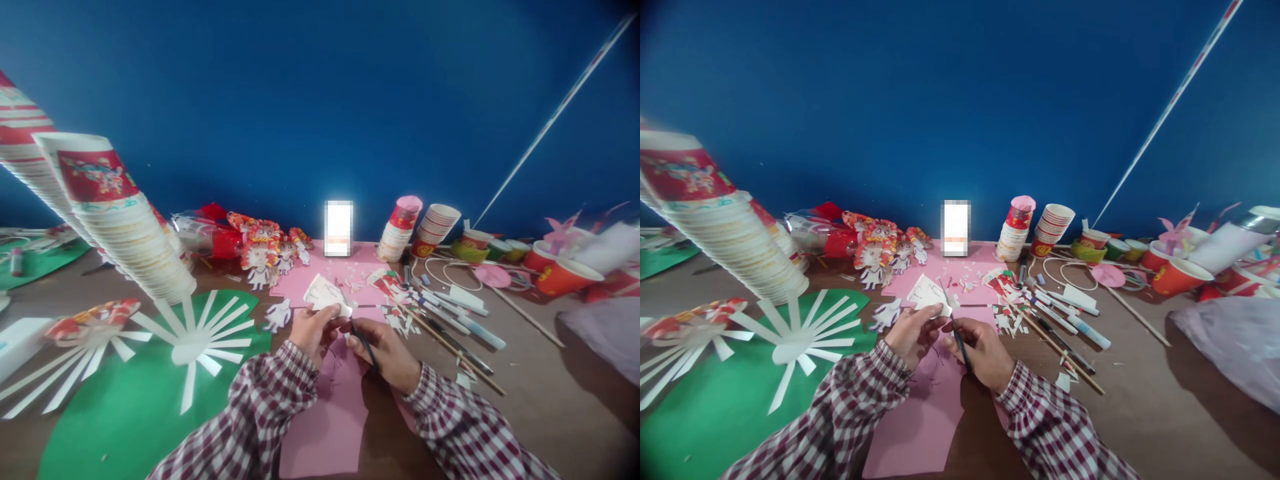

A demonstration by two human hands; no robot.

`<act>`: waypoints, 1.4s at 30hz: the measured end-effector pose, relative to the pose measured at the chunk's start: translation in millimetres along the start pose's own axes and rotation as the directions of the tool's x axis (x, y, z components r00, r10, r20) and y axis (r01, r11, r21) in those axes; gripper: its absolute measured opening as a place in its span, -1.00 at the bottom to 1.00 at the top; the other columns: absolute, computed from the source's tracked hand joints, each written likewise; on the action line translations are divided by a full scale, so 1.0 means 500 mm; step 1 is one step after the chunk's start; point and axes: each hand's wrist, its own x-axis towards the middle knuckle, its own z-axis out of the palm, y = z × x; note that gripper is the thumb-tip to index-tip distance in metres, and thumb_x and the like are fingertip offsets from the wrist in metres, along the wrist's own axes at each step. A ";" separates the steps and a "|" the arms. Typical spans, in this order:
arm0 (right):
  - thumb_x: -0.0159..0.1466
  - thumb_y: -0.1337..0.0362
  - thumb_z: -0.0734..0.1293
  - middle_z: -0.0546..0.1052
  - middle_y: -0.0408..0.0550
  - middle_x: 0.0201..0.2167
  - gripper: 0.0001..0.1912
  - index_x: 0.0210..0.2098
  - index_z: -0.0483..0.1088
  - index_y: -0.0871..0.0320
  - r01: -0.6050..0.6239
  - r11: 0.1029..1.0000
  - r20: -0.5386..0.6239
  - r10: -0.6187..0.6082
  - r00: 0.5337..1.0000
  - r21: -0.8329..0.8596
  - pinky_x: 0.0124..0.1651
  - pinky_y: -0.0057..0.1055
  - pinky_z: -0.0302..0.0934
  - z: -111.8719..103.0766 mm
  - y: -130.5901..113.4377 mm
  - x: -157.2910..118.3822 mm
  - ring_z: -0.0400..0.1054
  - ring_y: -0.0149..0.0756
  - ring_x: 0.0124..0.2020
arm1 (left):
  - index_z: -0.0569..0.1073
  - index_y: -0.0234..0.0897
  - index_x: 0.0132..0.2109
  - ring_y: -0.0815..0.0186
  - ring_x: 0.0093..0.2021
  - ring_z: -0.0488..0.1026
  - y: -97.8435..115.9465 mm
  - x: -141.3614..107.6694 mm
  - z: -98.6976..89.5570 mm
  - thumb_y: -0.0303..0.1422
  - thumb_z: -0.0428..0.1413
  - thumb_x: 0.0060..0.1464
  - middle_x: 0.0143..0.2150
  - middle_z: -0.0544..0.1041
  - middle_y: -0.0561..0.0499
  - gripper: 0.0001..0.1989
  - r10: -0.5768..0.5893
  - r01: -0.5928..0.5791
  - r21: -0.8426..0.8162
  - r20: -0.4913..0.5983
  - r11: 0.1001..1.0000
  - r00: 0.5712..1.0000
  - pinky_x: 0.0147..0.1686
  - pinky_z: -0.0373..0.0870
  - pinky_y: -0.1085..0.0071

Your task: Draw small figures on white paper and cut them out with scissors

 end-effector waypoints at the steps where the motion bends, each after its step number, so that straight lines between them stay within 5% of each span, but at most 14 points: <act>1: 0.13 0.00 0.30 0.30 -0.20 -0.60 -0.59 -0.23 0.37 0.24 0.004 1.000 0.007 -0.004 1.000 0.007 -0.58 -0.52 0.06 -0.002 0.000 0.001 0.11 -0.48 -0.62 | 0.37 -0.35 -0.46 0.45 -0.57 0.45 -0.001 0.001 0.000 -0.49 0.23 -0.22 -0.59 0.46 0.09 -0.84 0.004 -0.004 0.009 0.003 1.000 1.000 -0.75 0.20 0.68; 9: 0.16 0.03 0.30 0.21 -0.25 -0.62 -0.59 -0.20 0.34 0.27 -0.009 0.996 0.045 0.005 0.999 0.090 -0.60 -0.55 -0.04 -0.003 -0.004 0.000 0.03 -0.53 -0.64 | 0.38 -0.36 -0.46 0.43 -0.58 0.46 -0.005 0.002 0.003 -0.49 0.22 -0.22 -0.61 0.45 0.08 -0.86 0.014 -0.015 0.029 0.033 0.999 0.999 -0.76 0.21 0.67; 20: 0.19 0.09 0.28 0.33 -0.16 -0.57 -0.67 -0.18 0.39 0.21 0.075 0.997 -0.013 -0.074 0.997 0.026 -0.42 -0.47 0.17 0.001 0.007 -0.001 0.24 -0.35 -0.46 | 0.38 -0.36 -0.45 0.44 -0.58 0.45 -0.008 0.000 0.004 -0.46 0.25 -0.27 -0.60 0.44 0.09 -0.81 -0.014 0.014 0.007 0.057 1.000 0.998 -0.75 0.19 0.68; 28: 0.19 0.12 0.29 0.41 -0.09 -0.44 -0.72 -0.21 0.38 0.19 0.065 0.997 -0.049 -0.063 0.997 0.032 -0.38 -0.45 0.20 0.008 0.006 -0.004 0.27 -0.35 -0.44 | 0.31 -0.35 -0.52 0.55 -0.67 0.29 -0.016 0.006 -0.004 -0.38 0.28 -0.32 -0.66 0.33 0.13 -0.73 0.024 -0.027 0.024 0.121 0.999 0.992 -0.81 -0.08 0.70; 42: 0.18 0.10 0.28 0.33 -0.16 -0.63 -0.71 -0.22 0.39 0.19 0.036 0.999 -0.054 -0.036 0.998 0.006 -0.40 -0.45 0.23 0.006 -0.001 -0.003 0.31 -0.28 -0.41 | 0.31 -0.37 -0.51 0.64 -0.73 0.09 -0.015 0.010 -0.005 -0.36 0.29 -0.34 -0.68 0.24 0.19 -0.71 -0.014 0.013 0.015 0.121 1.000 0.993 -0.81 -0.11 0.69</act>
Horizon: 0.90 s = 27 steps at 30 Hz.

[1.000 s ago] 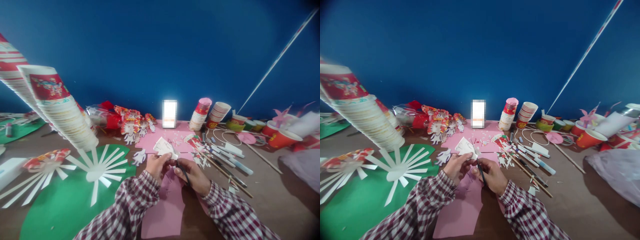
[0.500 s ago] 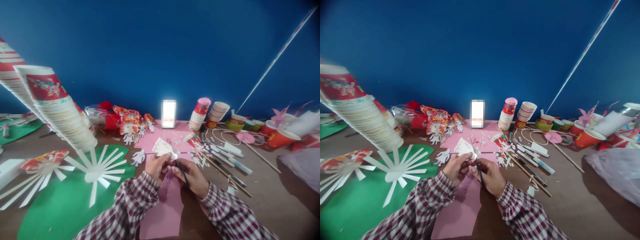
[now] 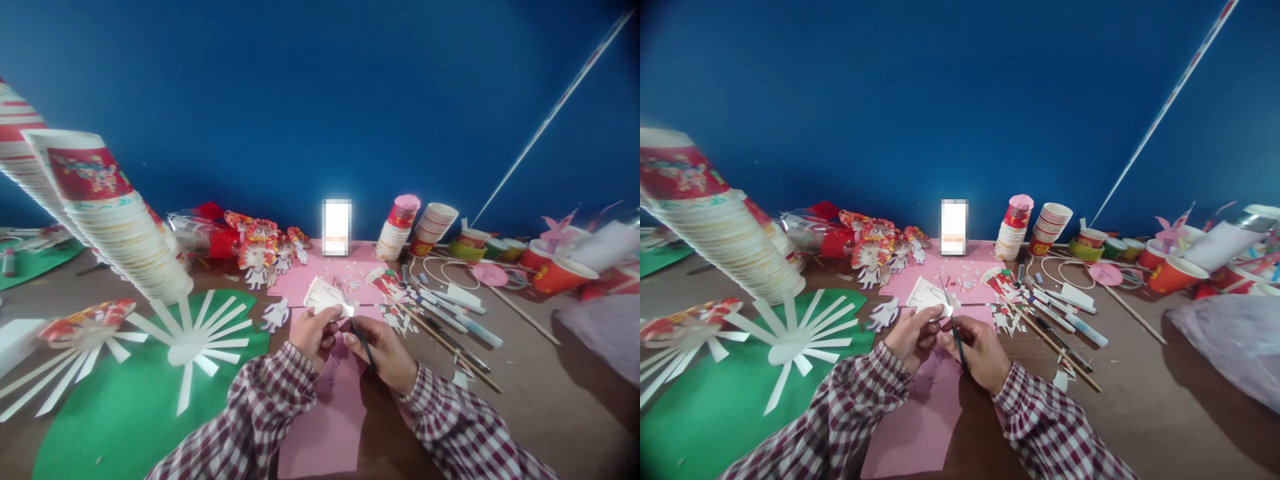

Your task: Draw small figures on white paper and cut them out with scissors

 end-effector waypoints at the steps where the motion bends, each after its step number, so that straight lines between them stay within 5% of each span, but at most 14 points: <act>1: 0.18 0.10 0.29 0.31 -0.17 -0.65 -0.71 -0.23 0.39 0.19 -0.002 1.000 -0.003 0.002 1.000 0.005 -0.41 -0.45 0.23 0.000 0.000 0.000 0.31 -0.28 -0.41 | 0.31 -0.37 -0.50 0.63 -0.72 0.10 0.000 0.000 0.000 -0.37 0.29 -0.34 -0.67 0.25 0.19 -0.71 0.003 -0.003 -0.009 0.003 1.000 1.000 -0.81 -0.10 0.69; 12: 0.17 0.14 0.31 0.31 -0.22 -0.61 -0.73 -0.22 0.38 0.19 -0.018 0.999 -0.013 0.018 1.000 0.049 -0.60 -0.54 0.09 0.006 0.009 -0.002 0.11 -0.50 -0.67 | 0.31 -0.36 -0.50 0.63 -0.74 0.10 -0.001 0.001 0.000 -0.37 0.28 -0.31 -0.71 0.24 0.20 -0.72 -0.041 0.041 -0.030 0.005 0.999 0.999 -0.82 -0.12 0.71; 27: 0.18 0.09 0.29 0.40 -0.12 -0.58 -0.69 -0.20 0.38 0.17 0.001 0.998 -0.037 -0.003 0.999 -0.059 -0.38 -0.42 0.27 0.001 0.014 0.002 0.37 -0.23 -0.37 | 0.28 -0.35 -0.53 0.66 -0.78 -0.02 0.002 -0.006 0.002 -0.36 0.23 -0.20 -0.73 0.20 0.20 -0.75 -0.121 0.123 -0.023 0.066 0.992 0.990 -0.83 -0.15 0.72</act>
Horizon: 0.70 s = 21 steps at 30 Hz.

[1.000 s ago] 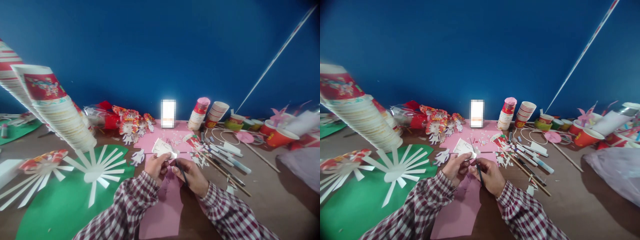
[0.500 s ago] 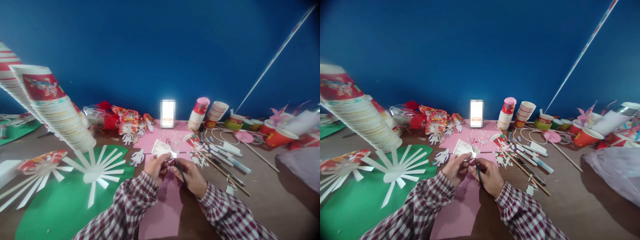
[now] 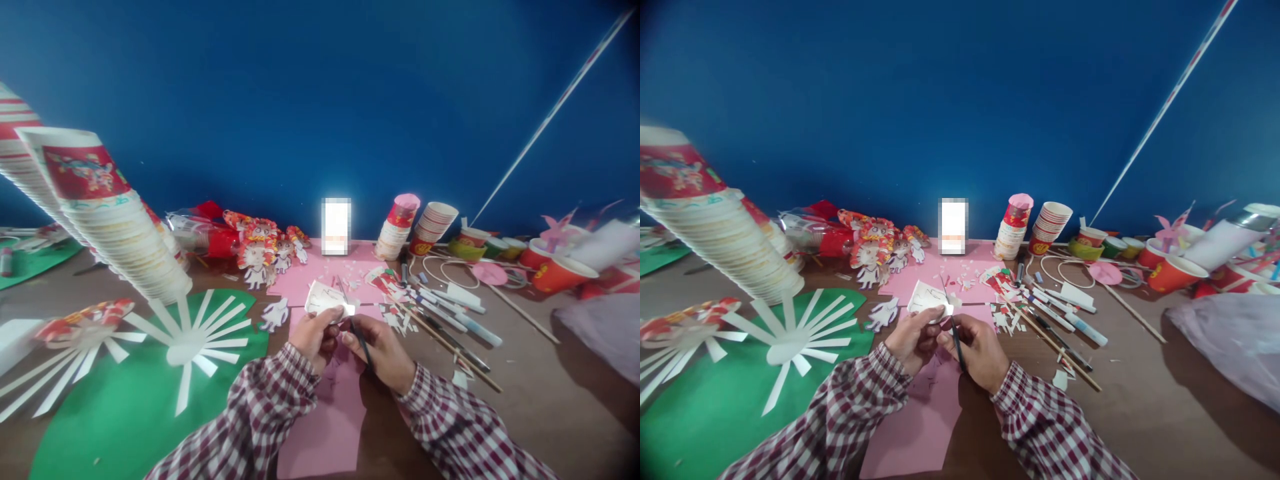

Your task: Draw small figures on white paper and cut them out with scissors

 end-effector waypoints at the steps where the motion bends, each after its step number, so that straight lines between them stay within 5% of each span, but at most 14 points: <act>1: 0.18 0.08 0.29 0.41 -0.11 -0.57 -0.69 -0.21 0.38 0.18 0.001 1.000 0.003 -0.001 1.000 -0.002 -0.39 -0.42 0.27 0.000 -0.001 0.000 0.37 -0.23 -0.37 | 0.28 -0.35 -0.53 0.66 -0.78 -0.01 0.000 0.000 0.000 -0.37 0.23 -0.20 -0.73 0.21 0.19 -0.75 -0.001 0.001 -0.004 0.004 1.000 1.000 -0.83 -0.15 0.72; 13: 0.16 0.06 0.30 0.36 -0.18 -0.60 -0.67 -0.20 0.39 0.18 -0.045 0.995 0.006 0.045 0.999 0.090 -0.63 -0.53 0.11 0.005 -0.007 -0.005 0.17 -0.46 -0.67 | 0.31 -0.39 -0.51 0.67 -0.77 0.03 -0.004 0.004 -0.004 -0.39 0.21 -0.16 -0.67 0.31 0.12 -0.78 -0.033 0.034 -0.052 0.029 0.998 0.999 -0.83 -0.13 0.74; 21: 0.15 0.06 0.31 0.40 -0.15 -0.56 -0.67 -0.23 0.39 0.19 -0.048 0.994 -0.005 0.048 0.999 0.095 -0.60 -0.53 0.12 0.005 -0.016 -0.005 0.18 -0.46 -0.65 | 0.32 -0.40 -0.50 0.66 -0.75 0.08 -0.007 0.008 -0.007 -0.41 0.20 -0.14 -0.65 0.32 0.12 -0.80 -0.019 0.020 -0.069 0.016 0.997 1.000 -0.83 -0.11 0.75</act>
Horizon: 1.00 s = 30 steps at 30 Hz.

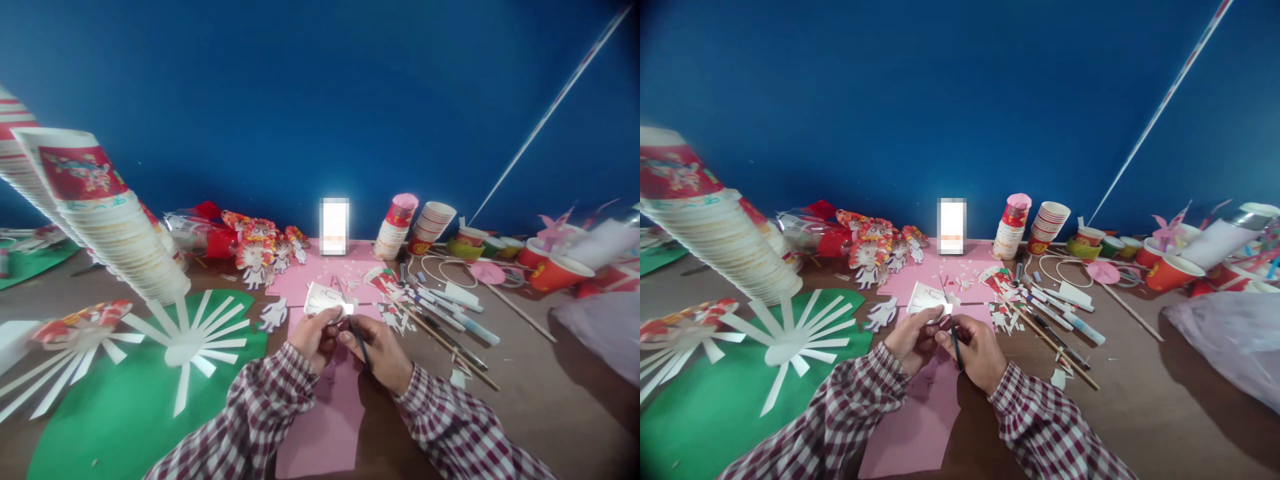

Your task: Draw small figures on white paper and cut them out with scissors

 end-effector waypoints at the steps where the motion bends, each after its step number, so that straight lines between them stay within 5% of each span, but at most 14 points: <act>1: 0.15 0.07 0.31 0.40 -0.14 -0.56 -0.68 -0.23 0.39 0.19 0.002 1.000 0.000 -0.003 1.000 -0.005 -0.59 -0.52 0.13 0.000 0.000 0.000 0.20 -0.44 -0.63 | 0.32 -0.40 -0.50 0.66 -0.75 0.08 0.000 0.000 0.000 -0.41 0.20 -0.13 -0.66 0.32 0.12 -0.80 -0.002 0.002 0.001 0.001 1.000 1.000 -0.83 -0.11 0.74; 6: 0.15 0.07 0.31 0.40 -0.15 -0.60 -0.68 -0.24 0.41 0.19 0.023 0.999 -0.016 -0.024 1.000 -0.039 -0.52 -0.50 0.18 0.000 0.002 0.001 0.27 -0.37 -0.56 | 0.32 -0.38 -0.50 0.67 -0.75 0.07 0.000 0.000 -0.001 -0.40 0.22 -0.16 -0.66 0.29 0.14 -0.79 0.002 -0.002 -0.004 0.014 1.000 1.000 -0.82 -0.11 0.74; 14: 0.14 0.08 0.33 0.28 -0.23 -0.69 -0.69 -0.28 0.40 0.21 -0.029 1.000 -0.046 0.029 0.999 -0.003 -0.65 -0.54 0.03 0.005 0.004 0.000 0.12 -0.48 -0.70 | 0.28 -0.36 -0.53 0.64 -0.75 0.06 0.000 -0.001 0.004 -0.39 0.24 -0.21 -0.69 0.26 0.16 -0.75 0.040 -0.040 0.034 -0.006 0.999 0.999 -0.82 -0.13 0.70; 20: 0.11 0.06 0.34 0.26 -0.26 -0.67 -0.63 -0.20 0.36 0.18 -0.029 1.000 -0.102 0.030 0.994 0.012 -0.66 -0.54 0.05 -0.008 0.024 0.008 0.12 -0.49 -0.70 | 0.29 -0.34 -0.48 0.63 -0.70 0.09 0.017 0.001 -0.001 -0.36 0.29 -0.36 -0.63 0.27 0.19 -0.68 0.236 -0.227 0.093 -0.101 0.969 0.967 -0.78 -0.14 0.68; 26: 0.11 0.09 0.35 0.29 -0.23 -0.61 -0.62 -0.16 0.34 0.18 -0.001 0.998 -0.114 -0.005 0.993 -0.056 -0.63 -0.54 0.11 -0.010 0.027 0.011 0.12 -0.47 -0.65 | 0.26 -0.29 -0.50 0.61 -0.78 -0.04 0.032 -0.001 -0.001 -0.27 0.24 -0.31 -0.73 0.19 0.23 -0.70 0.194 -0.152 0.220 -0.185 0.964 0.963 -0.78 -0.25 0.60; 30: 0.12 0.17 0.35 0.33 -0.20 -0.56 -0.68 -0.17 0.36 0.18 0.053 0.987 -0.137 -0.074 0.988 -0.155 -0.52 -0.51 0.14 -0.010 0.021 0.008 0.19 -0.42 -0.55 | 0.31 -0.33 -0.47 0.55 -0.64 0.24 0.027 0.011 -0.005 -0.32 0.27 -0.40 -0.62 0.32 0.15 -0.68 0.348 -0.304 0.239 -0.169 0.922 0.922 -0.76 -0.11 0.64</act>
